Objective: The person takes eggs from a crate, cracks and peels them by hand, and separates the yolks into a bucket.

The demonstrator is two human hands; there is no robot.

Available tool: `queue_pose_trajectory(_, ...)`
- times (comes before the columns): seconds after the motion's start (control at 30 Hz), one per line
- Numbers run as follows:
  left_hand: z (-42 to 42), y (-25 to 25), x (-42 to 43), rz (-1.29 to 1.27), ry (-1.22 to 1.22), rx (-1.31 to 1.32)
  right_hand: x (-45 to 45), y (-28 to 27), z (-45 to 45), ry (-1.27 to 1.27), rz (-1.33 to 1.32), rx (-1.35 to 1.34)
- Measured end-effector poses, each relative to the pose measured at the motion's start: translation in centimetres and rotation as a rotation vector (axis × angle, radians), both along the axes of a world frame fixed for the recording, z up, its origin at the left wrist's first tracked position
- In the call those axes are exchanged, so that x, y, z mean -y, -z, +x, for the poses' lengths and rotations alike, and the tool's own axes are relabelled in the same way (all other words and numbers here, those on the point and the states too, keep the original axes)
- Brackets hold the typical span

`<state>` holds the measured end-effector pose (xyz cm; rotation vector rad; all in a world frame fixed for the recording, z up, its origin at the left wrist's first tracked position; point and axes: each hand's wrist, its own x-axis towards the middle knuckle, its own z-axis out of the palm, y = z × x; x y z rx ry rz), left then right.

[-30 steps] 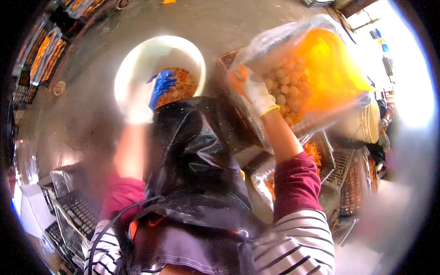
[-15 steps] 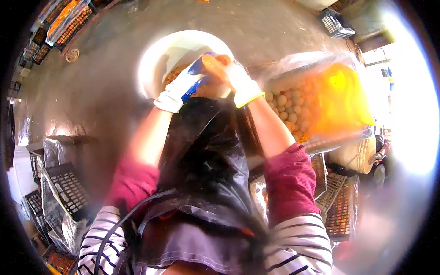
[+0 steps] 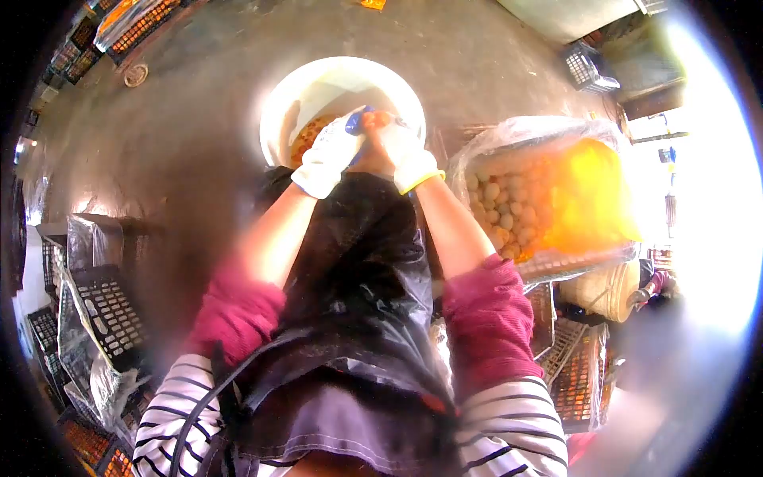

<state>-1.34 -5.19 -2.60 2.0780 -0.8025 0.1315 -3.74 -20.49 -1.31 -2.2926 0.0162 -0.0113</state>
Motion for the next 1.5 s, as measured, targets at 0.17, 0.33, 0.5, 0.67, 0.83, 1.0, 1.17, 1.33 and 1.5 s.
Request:
queue_pose_trajectory(0.17,-0.8,-1.8,0.2,0.217,-0.094,-0.098,-1.7,-1.9,-0.4,-0.092,-0.503,0.129)
queue_pose_trajectory(0.33,-0.3,-0.9,0.6,0.195,-0.218,-0.105,-2.3,-0.6,0.6,0.261,0.367,-0.169)
queue_pose_trajectory(0.5,1.2,1.1,-0.5,0.214,-0.11,0.089,-0.6,-1.1,0.2,-0.013,0.2,-0.047)
queue_pose_trajectory(0.67,1.4,0.3,-0.3,-0.376,0.061,-0.731,-0.7,-3.7,-0.7,0.041,0.915,-0.318)
queue_pose_trajectory(0.83,1.0,-2.4,-0.7,-0.476,-0.016,-1.045,-2.0,-5.3,-1.3,-0.081,1.327,-0.362)
queue_pose_trajectory(1.0,0.2,-3.1,-1.2,-0.517,-0.033,-1.018,-2.5,-5.8,-1.5,-0.123,1.197,-0.369)
queue_pose_trajectory(1.17,0.4,-0.8,-0.5,-0.524,0.048,-0.888,-2.3,-4.4,-0.8,0.039,0.97,-0.316)
queue_pose_trajectory(1.33,-0.1,-5.6,-0.4,-0.79,0.06,-1.332,-2.1,-5.9,-0.6,0.079,0.393,-0.079)
queue_pose_trajectory(1.5,2.4,0.2,0.5,-0.544,0.109,-1.047,-0.4,-4.5,-0.6,0.232,0.829,-0.167)
